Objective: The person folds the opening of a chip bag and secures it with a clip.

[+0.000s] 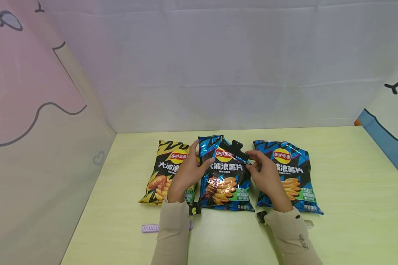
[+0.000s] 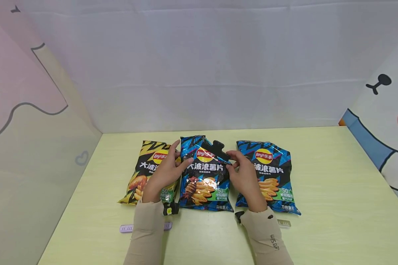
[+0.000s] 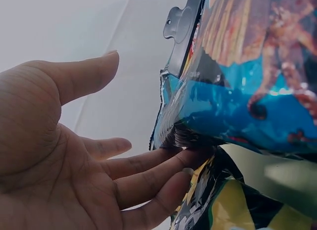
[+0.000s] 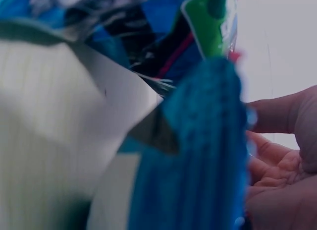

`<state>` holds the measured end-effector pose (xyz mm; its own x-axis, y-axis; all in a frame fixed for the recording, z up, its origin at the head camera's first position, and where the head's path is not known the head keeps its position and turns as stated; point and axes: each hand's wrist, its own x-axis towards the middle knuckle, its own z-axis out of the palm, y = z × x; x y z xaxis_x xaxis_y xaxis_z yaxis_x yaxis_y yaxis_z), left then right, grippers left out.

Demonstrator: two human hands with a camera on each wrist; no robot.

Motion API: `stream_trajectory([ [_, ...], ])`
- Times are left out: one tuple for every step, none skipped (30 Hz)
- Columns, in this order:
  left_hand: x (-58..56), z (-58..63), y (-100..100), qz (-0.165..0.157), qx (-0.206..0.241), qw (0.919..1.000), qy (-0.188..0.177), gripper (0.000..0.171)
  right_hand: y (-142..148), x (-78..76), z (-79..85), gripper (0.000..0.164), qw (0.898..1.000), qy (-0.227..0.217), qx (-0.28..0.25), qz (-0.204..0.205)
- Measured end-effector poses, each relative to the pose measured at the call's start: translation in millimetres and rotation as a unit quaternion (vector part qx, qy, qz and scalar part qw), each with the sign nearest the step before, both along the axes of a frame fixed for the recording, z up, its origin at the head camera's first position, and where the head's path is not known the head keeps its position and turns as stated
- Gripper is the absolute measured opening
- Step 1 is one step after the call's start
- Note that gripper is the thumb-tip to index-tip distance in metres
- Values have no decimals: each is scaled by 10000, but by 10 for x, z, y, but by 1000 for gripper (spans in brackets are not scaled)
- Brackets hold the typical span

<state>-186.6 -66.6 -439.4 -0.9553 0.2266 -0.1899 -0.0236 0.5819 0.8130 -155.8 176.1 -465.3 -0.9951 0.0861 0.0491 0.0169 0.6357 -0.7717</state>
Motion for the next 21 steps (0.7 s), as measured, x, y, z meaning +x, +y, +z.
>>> stream_trajectory([
  [-1, -2, -1, 3, -5, 10000, 4, 89, 1, -1, 1, 39, 10000, -18, 5, 11],
  [0, -3, -1, 13, -19, 10000, 2, 90, 2, -3, 2, 39, 10000, -34, 11, 23],
  [0, -5, -2, 24, -35, 10000, -2, 90, 3, -4, 2, 39, 10000, -56, 12, 36],
  [0, -6, -2, 33, -41, 10000, -6, 90, 4, -6, 2, 39, 10000, -72, 20, 47],
  [-1, -8, -1, 38, -56, 10000, -7, 90, 5, -7, 1, 39, 9999, -89, 28, 57],
  [-5, -13, -2, 38, -61, 10000, -15, 90, 6, -7, 0, 39, 9999, -100, 39, 70],
  [-6, -14, -2, 36, -65, 10000, -21, 90, 6, -7, -1, 40, 9999, -110, 48, 82],
  [-7, -14, -1, 34, -60, 10000, -30, 91, 7, -7, -3, 40, 9999, -118, 53, 92],
  [-10, -16, -1, 25, -51, 10000, -32, 91, 6, -5, -2, 40, 9998, -127, 57, 105],
  [-11, -18, -1, 16, -42, 10000, -34, 91, 7, -4, -2, 40, 9998, -135, 61, 106],
  [-12, -19, -1, 6, -40, 10000, -26, 91, 7, 0, -1, 41, 9998, -145, 55, 118],
  [-11, -20, 0, -4, -47, 10000, 5, 90, 7, 3, 1, 41, 9998, -158, 45, 133],
  [-8, -18, 1, -11, -42, 10000, 45, 90, 8, 8, 5, 41, 9997, -170, 36, 149],
  [-5, -18, 1, -6, -53, 10000, 81, 89, 8, 10, 6, 41, 9997, -179, 22, 160],
  [-2, -21, 1, 1, -75, 9999, 122, 88, 8, 14, 8, 42, 9997, -187, 6, 176],
  [0, -22, 2, 12, -89, 9998, 168, 87, 9, 16, 9, 42, 9996, -202, -15, 185],
  [1, -24, 3, 23, -109, 9997, 228, 85, 8, 21, 12, 42, 9996, -205, -28, 209],
  [1, -27, 4, 34, -139, 9995, 286, 84, 9, 24, 14, 42, 9995, -212, -34, 216],
  [2, -26, 5, 42, -151, 9993, 344, 82, 9, 26, 15, 42, 9995, -204, -26, 219],
  [3, -25, 7, 58, -188, 9990, 396, 81, 10, 28, 16, 42, 9996, -191, -26, 224],
  [2, -23, 9, 60, -216, 9987, 458, 80, 10, 30, 20, 43, 9996, -174, -23, 232],
])
